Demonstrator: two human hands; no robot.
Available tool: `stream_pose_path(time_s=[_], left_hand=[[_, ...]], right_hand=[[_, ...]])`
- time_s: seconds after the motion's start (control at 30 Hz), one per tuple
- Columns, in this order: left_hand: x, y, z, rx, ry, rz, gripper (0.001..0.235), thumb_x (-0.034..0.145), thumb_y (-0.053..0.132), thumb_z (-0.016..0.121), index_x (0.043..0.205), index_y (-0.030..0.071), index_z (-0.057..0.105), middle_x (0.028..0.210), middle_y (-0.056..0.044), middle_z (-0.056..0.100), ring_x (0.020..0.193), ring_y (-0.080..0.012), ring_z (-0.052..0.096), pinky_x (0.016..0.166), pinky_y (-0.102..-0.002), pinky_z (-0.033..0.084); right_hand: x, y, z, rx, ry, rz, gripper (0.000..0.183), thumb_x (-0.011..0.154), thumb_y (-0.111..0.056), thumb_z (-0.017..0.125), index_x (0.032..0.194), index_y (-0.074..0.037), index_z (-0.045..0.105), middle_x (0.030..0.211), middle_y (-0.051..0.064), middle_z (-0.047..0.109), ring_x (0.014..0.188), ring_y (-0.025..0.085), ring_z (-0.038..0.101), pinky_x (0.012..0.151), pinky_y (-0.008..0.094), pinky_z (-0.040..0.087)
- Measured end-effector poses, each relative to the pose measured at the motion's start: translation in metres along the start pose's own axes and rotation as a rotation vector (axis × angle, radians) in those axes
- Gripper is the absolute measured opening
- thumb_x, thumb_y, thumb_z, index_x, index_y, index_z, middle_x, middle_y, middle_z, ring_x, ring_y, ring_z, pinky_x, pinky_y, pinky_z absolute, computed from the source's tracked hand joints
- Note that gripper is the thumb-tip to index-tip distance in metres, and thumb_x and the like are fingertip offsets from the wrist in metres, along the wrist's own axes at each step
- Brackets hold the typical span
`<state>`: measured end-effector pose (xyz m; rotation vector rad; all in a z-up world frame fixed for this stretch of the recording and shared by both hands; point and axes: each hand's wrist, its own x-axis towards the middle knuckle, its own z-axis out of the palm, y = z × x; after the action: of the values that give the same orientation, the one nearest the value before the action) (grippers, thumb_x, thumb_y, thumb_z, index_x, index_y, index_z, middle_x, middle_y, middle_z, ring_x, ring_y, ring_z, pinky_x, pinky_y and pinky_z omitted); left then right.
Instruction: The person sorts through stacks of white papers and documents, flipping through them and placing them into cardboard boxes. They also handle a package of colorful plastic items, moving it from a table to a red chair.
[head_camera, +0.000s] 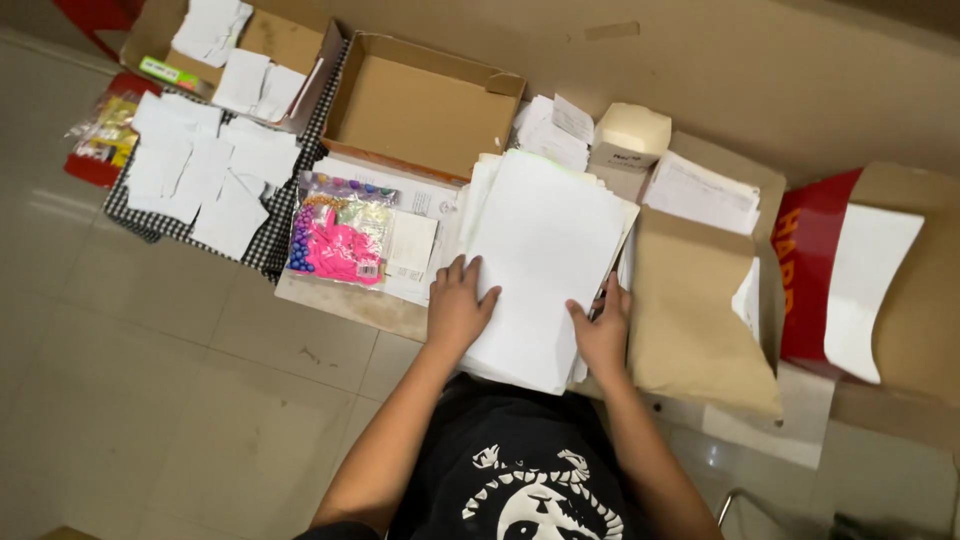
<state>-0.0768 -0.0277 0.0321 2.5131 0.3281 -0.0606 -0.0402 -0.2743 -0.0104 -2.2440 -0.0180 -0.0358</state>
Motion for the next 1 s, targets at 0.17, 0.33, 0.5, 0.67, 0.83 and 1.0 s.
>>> stream_pose_path(time_s=[0.17,0.33,0.5,0.67,0.83,1.0], left_hand=[[0.013,0.002,-0.02,-0.061,-0.001,-0.007,0.071,0.088,0.036,0.075,0.146,0.004,0.048,0.135,-0.022,0.052,0.121,-0.0378,0.054,0.098,-0.047,0.049],[0.027,0.001,-0.031,-0.244,-0.165,-0.189,0.087,0.082,0.034,0.079,0.152,0.002,0.037,0.134,-0.022,0.046,0.109,-0.0351,0.061,0.089,-0.041,0.055],[0.022,0.011,-0.037,-0.152,-0.118,-0.134,0.083,0.083,0.03,0.079,0.151,0.002,0.04,0.131,-0.019,0.049,0.119,-0.0358,0.055,0.093,-0.042,0.053],[0.019,0.013,-0.024,-0.143,-0.094,-0.155,0.085,0.086,0.028,0.078,0.154,0.001,0.035,0.134,-0.019,0.046,0.12,-0.0363,0.055,0.096,-0.041,0.052],[0.016,0.014,-0.023,-0.138,-0.066,-0.141,0.083,0.086,0.027,0.077,0.154,0.0,0.036,0.14,-0.02,0.044,0.122,-0.0364,0.055,0.096,-0.041,0.052],[0.019,0.008,-0.009,-0.035,-0.012,-0.003,0.088,0.083,0.024,0.078,0.152,-0.007,0.034,0.156,-0.028,0.03,0.139,-0.0429,0.038,0.109,-0.048,0.04]], right_hand=[[-0.004,-0.001,0.0,0.04,0.009,0.126,0.081,0.083,-0.015,0.084,0.152,0.003,0.045,0.121,0.011,0.053,0.088,0.019,0.053,0.077,0.031,0.053],[0.001,-0.014,-0.004,0.105,-0.01,0.205,0.076,0.082,-0.014,0.083,0.149,0.001,0.05,0.117,0.009,0.055,0.085,0.018,0.054,0.075,0.031,0.053],[0.008,-0.051,-0.014,-0.071,0.065,-0.042,0.062,0.084,-0.012,0.08,0.138,0.004,0.053,0.125,0.017,0.051,0.098,0.028,0.055,0.086,0.04,0.052],[0.013,-0.033,-0.006,-0.061,0.102,-0.236,0.035,0.092,-0.011,0.072,0.125,-0.004,0.061,0.136,0.016,0.051,0.116,0.031,0.054,0.097,0.042,0.052],[0.002,-0.067,-0.013,-0.211,0.141,-0.431,0.025,0.086,-0.007,0.073,0.11,-0.012,0.071,0.146,0.022,0.041,0.133,0.041,0.04,0.106,0.051,0.046],[-0.004,-0.049,-0.008,-0.036,0.031,-0.364,0.022,0.09,-0.003,0.066,0.111,-0.008,0.07,0.149,0.025,0.049,0.134,0.04,0.049,0.102,0.04,0.05]])
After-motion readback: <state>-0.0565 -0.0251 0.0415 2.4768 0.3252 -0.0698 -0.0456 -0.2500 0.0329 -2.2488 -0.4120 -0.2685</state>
